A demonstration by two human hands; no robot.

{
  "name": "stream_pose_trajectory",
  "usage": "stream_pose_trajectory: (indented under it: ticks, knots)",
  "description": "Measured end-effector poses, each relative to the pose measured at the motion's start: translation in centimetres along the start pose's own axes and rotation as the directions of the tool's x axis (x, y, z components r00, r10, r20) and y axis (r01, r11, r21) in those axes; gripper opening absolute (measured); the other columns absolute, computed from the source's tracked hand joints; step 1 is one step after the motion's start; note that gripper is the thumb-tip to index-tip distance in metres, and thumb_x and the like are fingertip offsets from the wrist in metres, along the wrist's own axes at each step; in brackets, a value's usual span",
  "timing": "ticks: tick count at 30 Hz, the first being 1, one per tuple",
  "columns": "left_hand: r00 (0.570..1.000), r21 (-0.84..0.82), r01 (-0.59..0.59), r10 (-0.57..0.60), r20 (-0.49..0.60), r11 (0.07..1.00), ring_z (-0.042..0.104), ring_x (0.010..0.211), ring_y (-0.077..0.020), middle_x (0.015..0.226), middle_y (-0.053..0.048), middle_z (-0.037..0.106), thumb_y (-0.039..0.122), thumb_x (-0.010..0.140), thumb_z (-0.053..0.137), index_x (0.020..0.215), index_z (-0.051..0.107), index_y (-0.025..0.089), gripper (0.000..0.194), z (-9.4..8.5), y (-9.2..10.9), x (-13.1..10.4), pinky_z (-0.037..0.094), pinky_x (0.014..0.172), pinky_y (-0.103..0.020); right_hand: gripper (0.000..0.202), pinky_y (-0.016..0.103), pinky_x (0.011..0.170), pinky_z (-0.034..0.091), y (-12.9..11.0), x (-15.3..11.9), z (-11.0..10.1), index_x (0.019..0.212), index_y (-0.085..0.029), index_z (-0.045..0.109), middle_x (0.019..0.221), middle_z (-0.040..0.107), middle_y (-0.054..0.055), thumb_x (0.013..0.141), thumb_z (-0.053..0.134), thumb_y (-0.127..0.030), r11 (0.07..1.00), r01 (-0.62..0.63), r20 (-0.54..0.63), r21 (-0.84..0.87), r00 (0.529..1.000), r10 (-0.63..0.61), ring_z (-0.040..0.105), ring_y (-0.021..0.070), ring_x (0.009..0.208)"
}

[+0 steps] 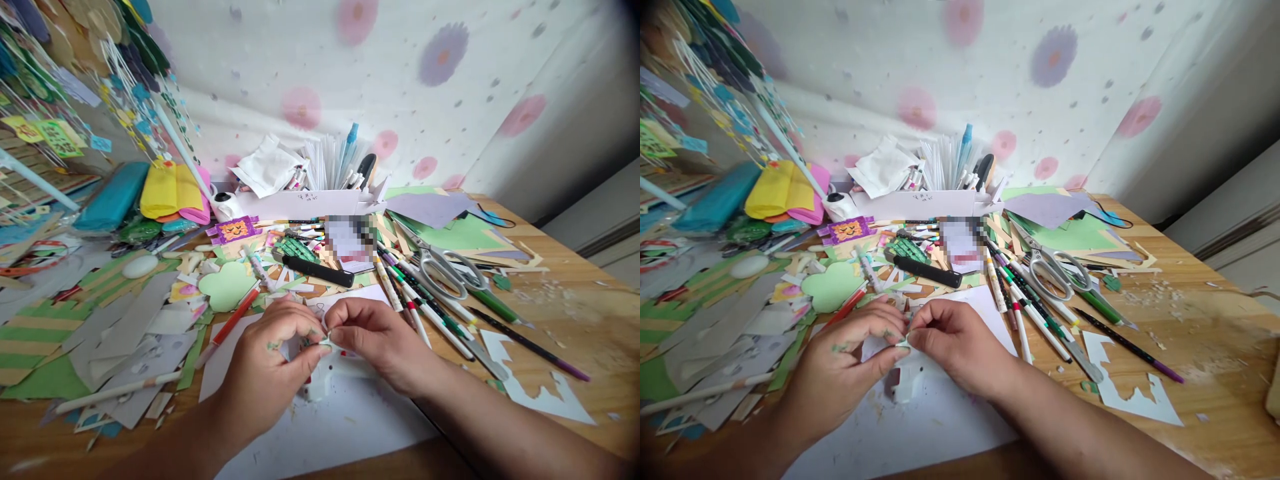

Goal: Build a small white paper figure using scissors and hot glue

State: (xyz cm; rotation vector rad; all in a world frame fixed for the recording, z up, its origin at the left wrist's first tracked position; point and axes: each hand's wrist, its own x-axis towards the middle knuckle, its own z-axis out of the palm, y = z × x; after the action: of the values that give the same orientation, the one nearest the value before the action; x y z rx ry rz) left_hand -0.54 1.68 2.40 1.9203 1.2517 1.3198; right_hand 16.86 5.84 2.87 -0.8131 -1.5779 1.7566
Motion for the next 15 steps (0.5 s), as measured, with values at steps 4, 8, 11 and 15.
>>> stream_pose_trajectory:
  ticks: [4,8,11,15]
  knots:
    - [0.991,-0.092,0.135,-0.134,0.022,0.987,0.063,0.079,-0.0186,0.076,-0.001,0.065,0.009,0.074,0.067,0.070,0.059,0.019,0.014,-0.02,-0.24,0.02,0.049,0.079,-0.033,0.014,0.024,0.064,0.037,0.19,-0.02,-0.47,0.078,-0.015,0.060,0.072,0.054,0.000,0.081,0.063,-0.029,0.994,0.023,-0.032,0.110,0.999,-0.019,0.046,0.0117,0.067]
    - [0.959,-0.137,0.284,-0.285,0.011,0.949,0.064,0.078,-0.0200,0.077,-0.002,0.066,0.015,0.074,0.066,0.070,0.059,0.020,0.009,-0.20,-0.32,0.02,0.051,0.074,-0.032,0.013,0.025,0.068,0.039,-0.02,-0.42,-0.91,0.082,-0.016,0.061,0.078,0.057,0.000,0.077,0.067,-0.026,0.988,0.145,-0.043,-0.048,0.988,-0.147,0.050,0.0131,0.073]
    - [0.934,-0.139,0.357,-0.358,0.018,0.924,0.064,0.077,-0.0192,0.080,-0.003,0.067,0.021,0.075,0.066,0.072,0.061,0.019,0.006,-0.35,-0.32,-0.03,0.051,0.067,-0.028,0.009,0.026,0.072,0.039,0.05,-0.45,-0.86,0.078,-0.015,0.060,0.077,0.058,0.001,0.076,0.068,-0.020,0.950,0.223,-0.043,-0.219,0.970,-0.238,0.052,0.0135,0.074]
    - [0.904,-0.214,0.426,-0.418,0.084,0.879,0.062,0.069,-0.0169,0.075,-0.001,0.063,0.029,0.077,0.067,0.076,0.063,0.019,0.011,-0.39,-0.26,-0.16,0.051,0.056,-0.024,0.010,0.025,0.066,0.039,0.32,-0.23,-0.64,0.074,-0.015,0.059,0.072,0.057,0.000,0.080,0.064,-0.021,0.951,0.222,-0.077,-0.214,0.967,-0.243,0.051,0.0121,0.068]
